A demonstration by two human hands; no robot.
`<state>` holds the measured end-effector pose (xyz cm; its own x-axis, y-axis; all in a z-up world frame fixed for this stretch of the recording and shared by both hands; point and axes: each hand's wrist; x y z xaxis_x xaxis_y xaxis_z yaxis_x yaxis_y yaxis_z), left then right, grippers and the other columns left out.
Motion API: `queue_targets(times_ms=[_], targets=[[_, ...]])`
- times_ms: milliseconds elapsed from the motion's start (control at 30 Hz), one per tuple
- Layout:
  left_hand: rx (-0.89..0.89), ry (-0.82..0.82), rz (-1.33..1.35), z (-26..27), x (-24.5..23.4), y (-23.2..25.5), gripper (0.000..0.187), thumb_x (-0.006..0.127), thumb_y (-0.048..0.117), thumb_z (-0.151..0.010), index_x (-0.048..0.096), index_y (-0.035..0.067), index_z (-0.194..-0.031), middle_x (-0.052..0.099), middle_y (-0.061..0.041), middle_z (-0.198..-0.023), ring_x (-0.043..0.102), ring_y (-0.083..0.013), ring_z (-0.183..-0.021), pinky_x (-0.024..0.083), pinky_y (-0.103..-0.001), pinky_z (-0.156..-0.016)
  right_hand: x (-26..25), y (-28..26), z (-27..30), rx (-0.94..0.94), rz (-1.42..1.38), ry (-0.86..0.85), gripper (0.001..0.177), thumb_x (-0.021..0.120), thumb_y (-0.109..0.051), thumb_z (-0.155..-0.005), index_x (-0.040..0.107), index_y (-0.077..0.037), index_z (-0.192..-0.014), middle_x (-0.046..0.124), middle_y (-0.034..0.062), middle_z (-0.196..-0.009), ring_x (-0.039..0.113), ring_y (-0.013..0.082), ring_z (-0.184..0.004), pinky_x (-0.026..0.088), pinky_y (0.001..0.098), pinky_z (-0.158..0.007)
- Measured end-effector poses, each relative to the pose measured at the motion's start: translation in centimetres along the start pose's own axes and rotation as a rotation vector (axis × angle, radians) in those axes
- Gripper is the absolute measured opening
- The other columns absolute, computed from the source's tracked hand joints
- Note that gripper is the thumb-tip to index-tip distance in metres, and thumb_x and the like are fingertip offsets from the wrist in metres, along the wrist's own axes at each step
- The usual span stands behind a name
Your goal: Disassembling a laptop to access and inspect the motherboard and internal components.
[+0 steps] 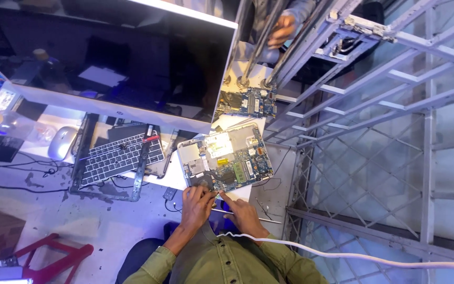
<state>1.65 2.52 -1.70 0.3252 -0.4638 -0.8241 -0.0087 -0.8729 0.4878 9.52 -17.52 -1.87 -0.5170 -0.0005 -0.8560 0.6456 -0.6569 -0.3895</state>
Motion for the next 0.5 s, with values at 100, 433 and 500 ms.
queue_targets(times_ms=[100, 433, 500], targets=[[-0.011, 0.025, 0.054, -0.3, -0.2, -0.1, 0.020, 0.078, 0.016, -0.087, 0.074, 0.015, -0.106, 0.060, -0.003, -0.096, 0.053, -0.0257, -0.089, 0.039, -0.045, -0.089, 0.5, 1.1, 0.0, -0.036, -0.094, 0.078, 0.088, 0.079, -0.039, -0.092, 0.027, -0.034, -0.163, 0.061, 0.0126, -0.083, 0.061, 0.0357, -0.072, 0.046, 0.0469, -0.061], [-0.150, -0.023, 0.205, -1.0, -0.3, -0.8, 0.019, 0.085, 0.021, -0.079, 0.080, 0.023, -0.098, 0.064, 0.004, -0.091, 0.059, -0.0202, -0.089, 0.037, -0.042, -0.091, -2.9, -0.4, 0.8, -0.101, -0.216, 0.187, 0.084, 0.082, -0.037, -0.085, 0.040, -0.033, -0.157, 0.073, 0.0096, -0.088, 0.069, 0.0307, -0.081, 0.054, 0.0451, -0.070], [-0.198, -0.042, 0.262, -1.3, -0.4, -1.1, 0.021, 0.087, 0.018, -0.075, 0.081, 0.026, -0.093, 0.064, 0.005, -0.085, 0.062, -0.0185, -0.085, 0.037, -0.043, -0.097, -3.8, -0.8, 1.0, -0.075, -0.278, 0.177, 0.079, 0.083, -0.032, -0.081, 0.051, -0.032, -0.153, 0.076, 0.0077, -0.088, 0.074, 0.0316, -0.088, 0.058, 0.0456, -0.078]])
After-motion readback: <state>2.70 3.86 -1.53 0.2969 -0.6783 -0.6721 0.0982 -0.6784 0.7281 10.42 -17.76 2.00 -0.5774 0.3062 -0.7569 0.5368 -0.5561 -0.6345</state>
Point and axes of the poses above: each hand's wrist, its own z-axis away from the middle knuckle, its own x-axis out of the palm, y = z × x
